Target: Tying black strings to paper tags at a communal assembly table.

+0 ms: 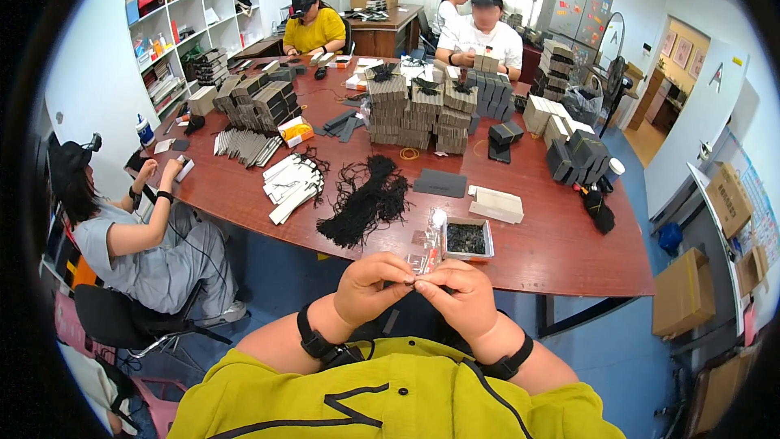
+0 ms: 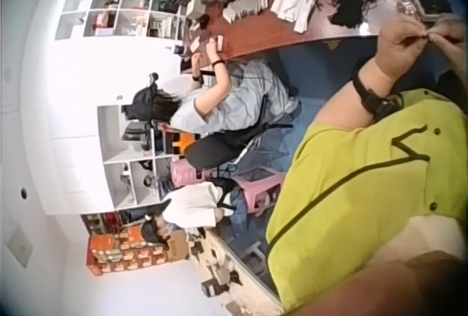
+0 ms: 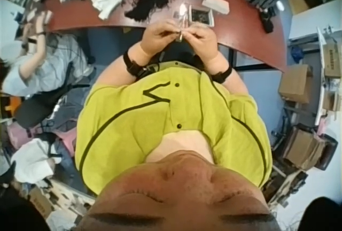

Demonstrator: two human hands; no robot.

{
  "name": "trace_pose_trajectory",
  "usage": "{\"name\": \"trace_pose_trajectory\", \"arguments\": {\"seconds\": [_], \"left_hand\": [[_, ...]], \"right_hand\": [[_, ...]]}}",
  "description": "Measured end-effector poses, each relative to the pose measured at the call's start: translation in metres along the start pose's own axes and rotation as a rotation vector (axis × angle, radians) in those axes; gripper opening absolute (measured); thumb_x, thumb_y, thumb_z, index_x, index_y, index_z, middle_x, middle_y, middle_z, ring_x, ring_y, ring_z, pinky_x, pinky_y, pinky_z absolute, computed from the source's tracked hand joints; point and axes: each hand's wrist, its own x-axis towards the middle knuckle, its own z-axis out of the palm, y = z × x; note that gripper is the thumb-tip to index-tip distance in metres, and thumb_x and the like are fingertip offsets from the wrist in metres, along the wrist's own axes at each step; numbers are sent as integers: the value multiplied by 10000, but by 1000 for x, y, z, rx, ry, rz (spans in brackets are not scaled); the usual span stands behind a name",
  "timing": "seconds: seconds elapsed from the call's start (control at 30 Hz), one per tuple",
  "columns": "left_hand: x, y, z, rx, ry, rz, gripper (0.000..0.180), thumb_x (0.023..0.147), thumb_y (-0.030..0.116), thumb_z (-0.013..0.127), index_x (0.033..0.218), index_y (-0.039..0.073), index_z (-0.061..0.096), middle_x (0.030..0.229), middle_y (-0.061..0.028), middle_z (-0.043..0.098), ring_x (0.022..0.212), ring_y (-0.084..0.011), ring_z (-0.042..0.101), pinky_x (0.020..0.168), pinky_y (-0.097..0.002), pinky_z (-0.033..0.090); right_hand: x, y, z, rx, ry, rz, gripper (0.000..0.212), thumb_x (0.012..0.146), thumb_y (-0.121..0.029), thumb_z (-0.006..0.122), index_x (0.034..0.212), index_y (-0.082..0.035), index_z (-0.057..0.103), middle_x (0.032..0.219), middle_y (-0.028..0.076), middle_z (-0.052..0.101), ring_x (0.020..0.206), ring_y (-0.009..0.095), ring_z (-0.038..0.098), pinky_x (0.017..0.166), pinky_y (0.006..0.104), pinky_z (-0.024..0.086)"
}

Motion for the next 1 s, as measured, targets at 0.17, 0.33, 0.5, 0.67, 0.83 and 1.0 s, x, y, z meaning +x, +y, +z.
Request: {"name": "trace_pose_trajectory", "arguments": {"seconds": [0.17, 0.33, 0.5, 0.67, 0.83, 1.0], "left_hand": [[14, 18, -13, 36, -207, 142, 215, 683, -81, 675, 856, 38, 631, 844, -87, 613, 700, -213, 601, 605, -267, 473], [20, 30, -16, 49, -465, 118, 200, 665, -55, 691, 825, 51, 634, 795, -64, 611, 693, -225, 594, 598, -282, 470], [18, 34, -13, 73, -509, -18, 193, 659, -38, 698, 814, 59, 638, 771, -57, 613, 692, -224, 593, 601, -288, 473], [17, 31, -14, 56, -530, 17, 184, 660, -23, 704, 811, 62, 641, 759, -51, 613, 684, -229, 592, 595, -298, 474], [16, 23, -15, 198, -383, -115, 153, 681, -15, 685, 798, 48, 609, 808, -81, 595, 732, -218, 583, 644, -280, 467], [5, 0, -10, -66, -286, -489, 81, 843, 58, 603, 900, 27, 554, 802, 6, 535, 745, -74, 514, 662, -232, 438]], "right_hand": [[9, -10, -22, 77, -368, -73, 83, 737, -49, 715, 808, -20, 681, 715, 78, 633, 643, 177, 612, 574, 265, 466], [14, -17, -27, 134, -582, -30, 89, 729, -54, 722, 805, -23, 688, 688, 75, 620, 623, 179, 594, 548, 259, 445], [15, -19, -28, 97, -664, 13, 88, 731, -65, 721, 808, -33, 694, 673, 77, 609, 602, 186, 558, 542, 273, 427], [12, -14, -26, 136, -701, 80, 82, 728, -74, 724, 794, -37, 692, 670, 72, 602, 604, 189, 553, 545, 274, 422], [4, -6, -18, -58, -350, 58, 107, 714, -83, 733, 802, -49, 684, 697, 60, 602, 612, 176, 563, 546, 272, 425], [0, 0, -7, -163, -155, -7, 85, 744, -80, 704, 812, -45, 667, 681, 59, 569, 577, 167, 533, 532, 262, 419]]}}
